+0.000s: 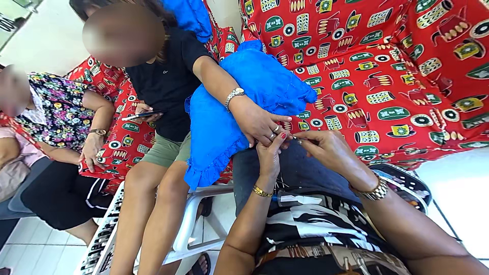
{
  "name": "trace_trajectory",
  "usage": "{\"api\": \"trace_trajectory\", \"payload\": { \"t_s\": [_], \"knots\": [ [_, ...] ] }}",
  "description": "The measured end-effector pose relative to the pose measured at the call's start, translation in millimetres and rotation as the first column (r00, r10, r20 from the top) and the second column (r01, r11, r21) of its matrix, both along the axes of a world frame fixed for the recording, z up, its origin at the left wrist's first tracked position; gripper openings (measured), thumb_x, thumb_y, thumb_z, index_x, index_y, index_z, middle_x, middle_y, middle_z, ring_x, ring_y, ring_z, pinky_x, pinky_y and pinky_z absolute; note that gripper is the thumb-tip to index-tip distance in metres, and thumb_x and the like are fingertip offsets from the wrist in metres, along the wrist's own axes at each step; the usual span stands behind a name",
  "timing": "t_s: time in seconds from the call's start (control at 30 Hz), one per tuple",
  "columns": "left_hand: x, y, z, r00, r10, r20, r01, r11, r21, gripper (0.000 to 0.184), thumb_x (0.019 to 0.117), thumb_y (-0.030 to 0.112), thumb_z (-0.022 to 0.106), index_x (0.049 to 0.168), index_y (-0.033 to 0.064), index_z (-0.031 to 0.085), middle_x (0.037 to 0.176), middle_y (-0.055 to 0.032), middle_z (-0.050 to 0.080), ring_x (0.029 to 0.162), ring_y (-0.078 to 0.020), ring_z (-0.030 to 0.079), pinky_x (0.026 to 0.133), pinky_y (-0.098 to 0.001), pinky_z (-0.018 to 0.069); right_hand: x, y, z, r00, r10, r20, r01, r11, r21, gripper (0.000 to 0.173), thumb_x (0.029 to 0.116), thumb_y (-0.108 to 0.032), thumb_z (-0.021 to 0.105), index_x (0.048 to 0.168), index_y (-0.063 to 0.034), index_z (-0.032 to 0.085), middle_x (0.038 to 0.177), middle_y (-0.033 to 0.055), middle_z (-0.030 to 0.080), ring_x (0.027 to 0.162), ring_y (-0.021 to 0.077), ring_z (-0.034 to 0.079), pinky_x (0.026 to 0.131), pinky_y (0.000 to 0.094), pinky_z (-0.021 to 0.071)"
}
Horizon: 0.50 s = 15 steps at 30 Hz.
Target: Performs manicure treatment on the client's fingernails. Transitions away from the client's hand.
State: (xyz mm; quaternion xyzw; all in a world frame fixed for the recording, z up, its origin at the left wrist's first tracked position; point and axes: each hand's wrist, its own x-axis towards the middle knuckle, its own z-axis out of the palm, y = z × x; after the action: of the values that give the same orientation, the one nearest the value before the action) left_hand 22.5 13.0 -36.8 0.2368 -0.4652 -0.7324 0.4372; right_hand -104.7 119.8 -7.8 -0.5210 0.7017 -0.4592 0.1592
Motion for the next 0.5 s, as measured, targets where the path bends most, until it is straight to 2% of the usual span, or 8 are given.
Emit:
{"api": "trace_trajectory", "payload": {
  "t_s": [0.3,0.5],
  "knots": [
    [-0.3,0.2,-0.1,1.000,0.016,0.005,-0.015,1.000,-0.023,0.005,0.0935,0.008,0.069,0.095,0.0084,0.074,0.087,-0.0072,0.074,0.071,-0.0103,0.069,0.067,-0.0248,0.0581,-0.1,-1.8,-1.2,1.000,0.026,-0.010,-0.026,0.998,-0.052,0.024,0.0998,-0.008,0.055,0.109,-0.0069,0.078,0.066,0.0017,0.064,0.052,0.0080,0.055,0.052,0.0285,0.0490],
    [0.6,0.4,0.1,1.000,0.004,-0.005,-0.004,1.000,-0.010,0.006,0.0942,0.007,0.068,0.095,0.0075,0.074,0.089,-0.0071,0.075,0.073,-0.0098,0.070,0.067,-0.0235,0.0578,-5.7,-0.9,2.1,0.982,0.064,0.180,-0.068,0.997,0.019,0.020,0.1024,-0.009,0.058,0.113,-0.0064,0.076,0.063,-0.0005,0.062,0.048,0.0031,0.053,0.049,0.0213,0.0481]
  ]
}}
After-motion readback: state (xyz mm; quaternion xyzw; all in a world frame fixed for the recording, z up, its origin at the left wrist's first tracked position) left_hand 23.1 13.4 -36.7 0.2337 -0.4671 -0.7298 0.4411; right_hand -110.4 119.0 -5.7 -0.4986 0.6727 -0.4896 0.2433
